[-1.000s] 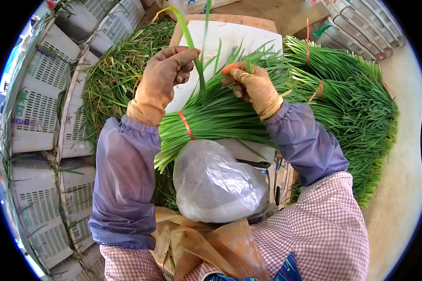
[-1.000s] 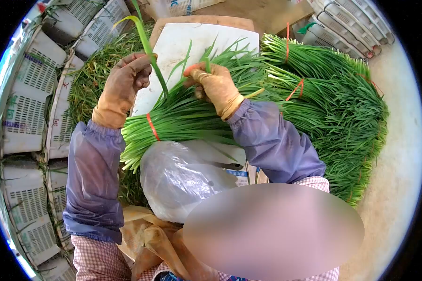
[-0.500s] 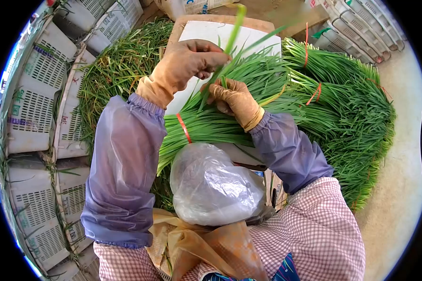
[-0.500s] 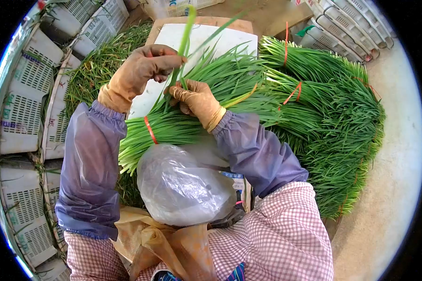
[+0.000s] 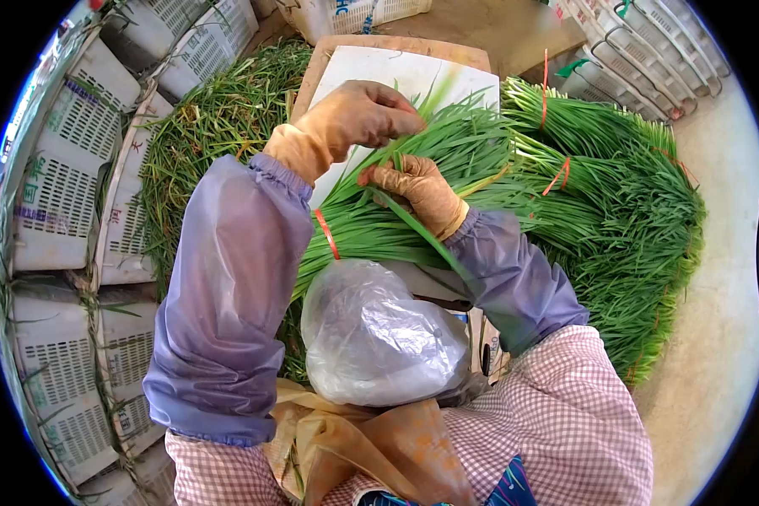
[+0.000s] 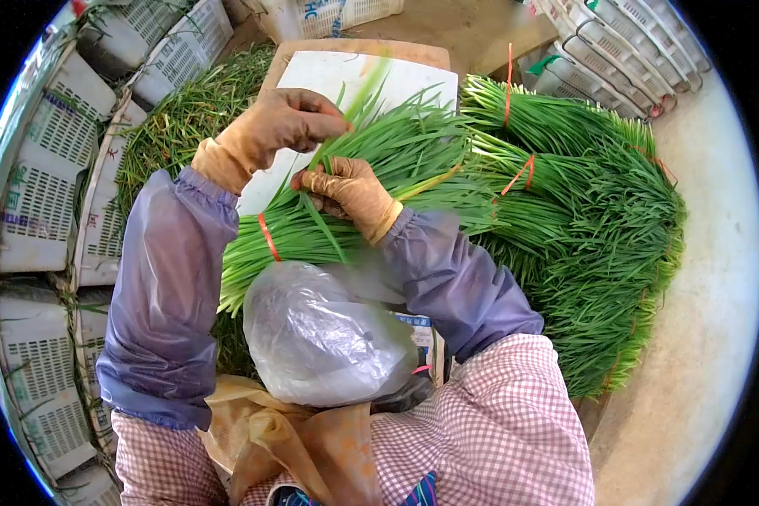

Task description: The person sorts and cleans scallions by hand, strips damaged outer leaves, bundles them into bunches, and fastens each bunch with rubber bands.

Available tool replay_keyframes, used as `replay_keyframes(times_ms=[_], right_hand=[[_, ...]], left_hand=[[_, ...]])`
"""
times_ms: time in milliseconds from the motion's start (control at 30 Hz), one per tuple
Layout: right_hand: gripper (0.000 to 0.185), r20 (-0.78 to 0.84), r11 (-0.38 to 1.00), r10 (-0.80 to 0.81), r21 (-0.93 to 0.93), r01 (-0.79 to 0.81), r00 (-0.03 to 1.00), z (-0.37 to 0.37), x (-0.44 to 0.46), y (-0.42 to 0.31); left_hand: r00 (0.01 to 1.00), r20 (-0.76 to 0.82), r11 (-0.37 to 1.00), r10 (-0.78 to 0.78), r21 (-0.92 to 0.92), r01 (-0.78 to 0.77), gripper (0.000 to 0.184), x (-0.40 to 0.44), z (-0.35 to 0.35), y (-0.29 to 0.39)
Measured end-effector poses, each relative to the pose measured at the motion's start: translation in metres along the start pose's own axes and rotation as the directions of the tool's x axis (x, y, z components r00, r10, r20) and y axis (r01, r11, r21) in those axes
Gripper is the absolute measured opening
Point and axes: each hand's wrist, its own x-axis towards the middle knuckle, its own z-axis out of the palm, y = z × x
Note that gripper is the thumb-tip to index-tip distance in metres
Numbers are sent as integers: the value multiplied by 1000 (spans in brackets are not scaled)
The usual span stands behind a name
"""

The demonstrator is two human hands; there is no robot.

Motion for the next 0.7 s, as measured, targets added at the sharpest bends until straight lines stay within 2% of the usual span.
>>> replay_keyframes(times_ms=[33,67,100,167,200,233,300,333,367,433,467,500,567,600,633,700], right_hand=[[22,-56,999,-25,-30,24,998,1,0,2],[18,-74,998,13,65,-8,997,4,-4,-6],[18,-78,997,14,70,-9,997,5,-1,1],[15,-239,978,-155,-172,115,959,9,9,21],[15,-237,980,-149,-167,111,960,6,9,26],[16,-251,955,-209,-259,143,945,2,11,29],[20,-267,877,-338,-437,199,903,-5,13,30],[18,-280,845,-248,-531,66,928,-3,14,26],[18,-280,848,-246,-527,66,928,-2,15,24],[17,-100,694,-299,-705,144,949,1,14,21],[14,-83,644,-357,-744,181,930,4,13,18],[14,-85,643,-358,-745,180,930,6,13,18],[9,-248,862,-247,-498,95,937,11,9,16],[6,-289,949,-144,-311,50,946,18,1,8],[6,-292,949,-143,-311,48,946,19,-3,10],[5,-329,987,-156,-80,137,932,19,-7,16]], left_hand=[[994,99,995,54,72,-61,23,-2,4,3],[985,161,987,64,136,-86,26,0,9,2],[984,166,987,59,136,-82,26,0,12,0],[981,121,968,154,182,-175,30,-5,16,-3],[990,-19,973,142,189,-135,35,-17,18,3],[980,-111,983,165,99,-154,37,-24,9,-6],[923,-328,964,202,234,-128,37,-36,-18,-39],[919,-359,959,161,276,-60,36,-47,-27,-53],[912,-392,949,120,314,10,36,-60,-31,-66],[916,-398,929,56,357,98,36,-82,-28,-89],[912,-404,936,71,344,80,35,-86,-21,-100],[917,-357,913,181,407,-21,32,-94,-11,-100],[902,-342,833,263,553,-33,30,-96,2,-97],[904,-339,835,262,550,-36,30,-98,5,-97],[900,-325,795,292,605,-40,30,-100,7,-98],[895,-302,747,327,663,-48,29,-101,9,-97]])
